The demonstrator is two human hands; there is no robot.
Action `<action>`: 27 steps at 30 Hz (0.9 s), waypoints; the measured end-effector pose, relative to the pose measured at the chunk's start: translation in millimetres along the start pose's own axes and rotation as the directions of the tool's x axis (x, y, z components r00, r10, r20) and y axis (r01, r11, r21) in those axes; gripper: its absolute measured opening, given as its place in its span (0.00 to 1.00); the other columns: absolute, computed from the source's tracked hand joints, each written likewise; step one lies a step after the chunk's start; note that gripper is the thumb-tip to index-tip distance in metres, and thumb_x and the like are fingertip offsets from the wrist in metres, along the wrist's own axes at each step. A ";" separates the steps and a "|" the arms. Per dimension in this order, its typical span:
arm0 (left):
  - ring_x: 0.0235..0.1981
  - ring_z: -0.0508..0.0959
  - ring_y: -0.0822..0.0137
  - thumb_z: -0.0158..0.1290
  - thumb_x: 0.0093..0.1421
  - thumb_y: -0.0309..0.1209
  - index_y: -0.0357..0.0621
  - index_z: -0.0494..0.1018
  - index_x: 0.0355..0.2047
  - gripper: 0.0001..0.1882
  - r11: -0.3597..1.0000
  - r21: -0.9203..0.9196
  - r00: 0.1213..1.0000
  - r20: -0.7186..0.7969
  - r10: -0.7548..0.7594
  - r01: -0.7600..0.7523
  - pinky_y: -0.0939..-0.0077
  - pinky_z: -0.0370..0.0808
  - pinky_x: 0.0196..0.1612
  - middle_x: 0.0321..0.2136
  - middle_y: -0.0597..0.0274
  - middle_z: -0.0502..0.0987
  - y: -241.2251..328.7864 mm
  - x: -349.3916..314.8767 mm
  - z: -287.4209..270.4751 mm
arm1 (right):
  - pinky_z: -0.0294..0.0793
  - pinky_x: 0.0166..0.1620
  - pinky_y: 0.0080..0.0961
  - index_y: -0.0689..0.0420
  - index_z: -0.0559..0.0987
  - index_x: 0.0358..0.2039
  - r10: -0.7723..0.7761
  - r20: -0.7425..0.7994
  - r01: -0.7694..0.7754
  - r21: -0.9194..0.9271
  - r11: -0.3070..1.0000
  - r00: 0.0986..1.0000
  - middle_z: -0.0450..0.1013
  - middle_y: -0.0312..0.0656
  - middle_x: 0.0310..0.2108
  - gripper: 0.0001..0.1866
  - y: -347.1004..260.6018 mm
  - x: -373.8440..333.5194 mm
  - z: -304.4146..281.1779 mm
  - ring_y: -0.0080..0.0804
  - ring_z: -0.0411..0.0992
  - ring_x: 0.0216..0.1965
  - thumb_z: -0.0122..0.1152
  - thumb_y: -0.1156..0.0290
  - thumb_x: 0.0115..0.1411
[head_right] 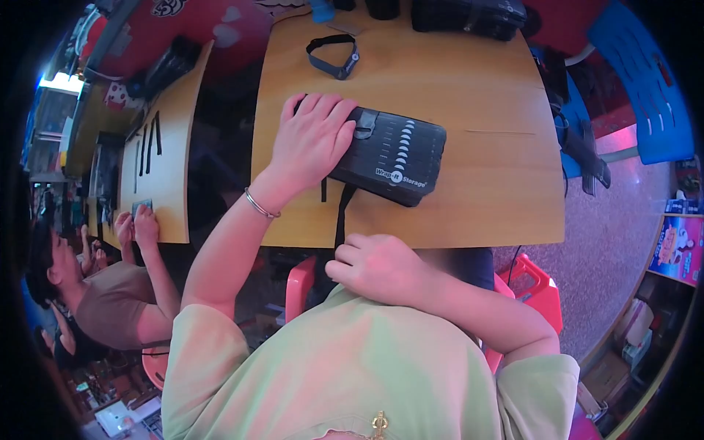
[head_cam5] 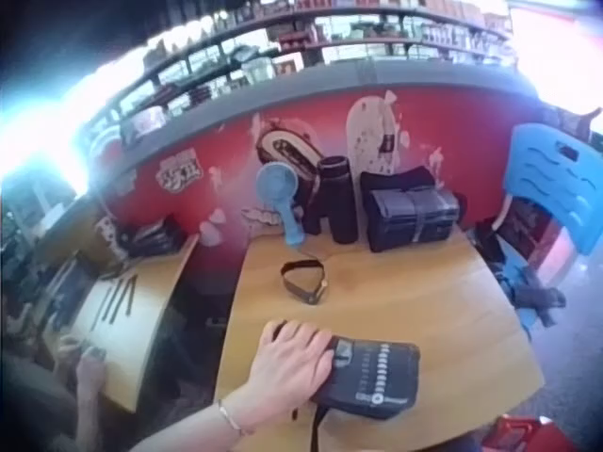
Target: The recorder is inspecting and organizing black accordion-style file organizers at a desk.
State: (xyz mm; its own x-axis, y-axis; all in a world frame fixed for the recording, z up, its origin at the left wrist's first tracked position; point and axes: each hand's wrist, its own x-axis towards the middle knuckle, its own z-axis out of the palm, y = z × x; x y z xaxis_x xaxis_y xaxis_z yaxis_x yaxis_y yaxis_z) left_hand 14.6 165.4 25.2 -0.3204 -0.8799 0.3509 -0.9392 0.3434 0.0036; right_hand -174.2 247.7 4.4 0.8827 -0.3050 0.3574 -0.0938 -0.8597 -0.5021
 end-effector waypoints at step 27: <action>0.61 0.61 0.57 0.71 0.30 0.40 0.49 0.56 0.62 0.56 0.966 -0.136 0.939 0.238 0.247 -0.220 0.47 0.51 0.64 0.59 0.58 0.63 -16.1 -2.2 -21.7 | 0.74 0.38 0.32 0.59 0.75 0.41 0.313 -0.229 -0.262 0.226 0.938 0.922 0.73 0.47 0.34 0.16 29.2 30.1 -87.7 0.42 0.75 0.35 0.65 0.69 0.52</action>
State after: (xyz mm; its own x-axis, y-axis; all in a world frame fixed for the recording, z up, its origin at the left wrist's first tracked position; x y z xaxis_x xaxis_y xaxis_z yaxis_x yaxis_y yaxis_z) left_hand 33.1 168.9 44.6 -0.5628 -0.8195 0.1077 -0.8199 0.5700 0.0534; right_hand -190.8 177.5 69.6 0.6791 -0.6438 0.3527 -0.2154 -0.6341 -0.7427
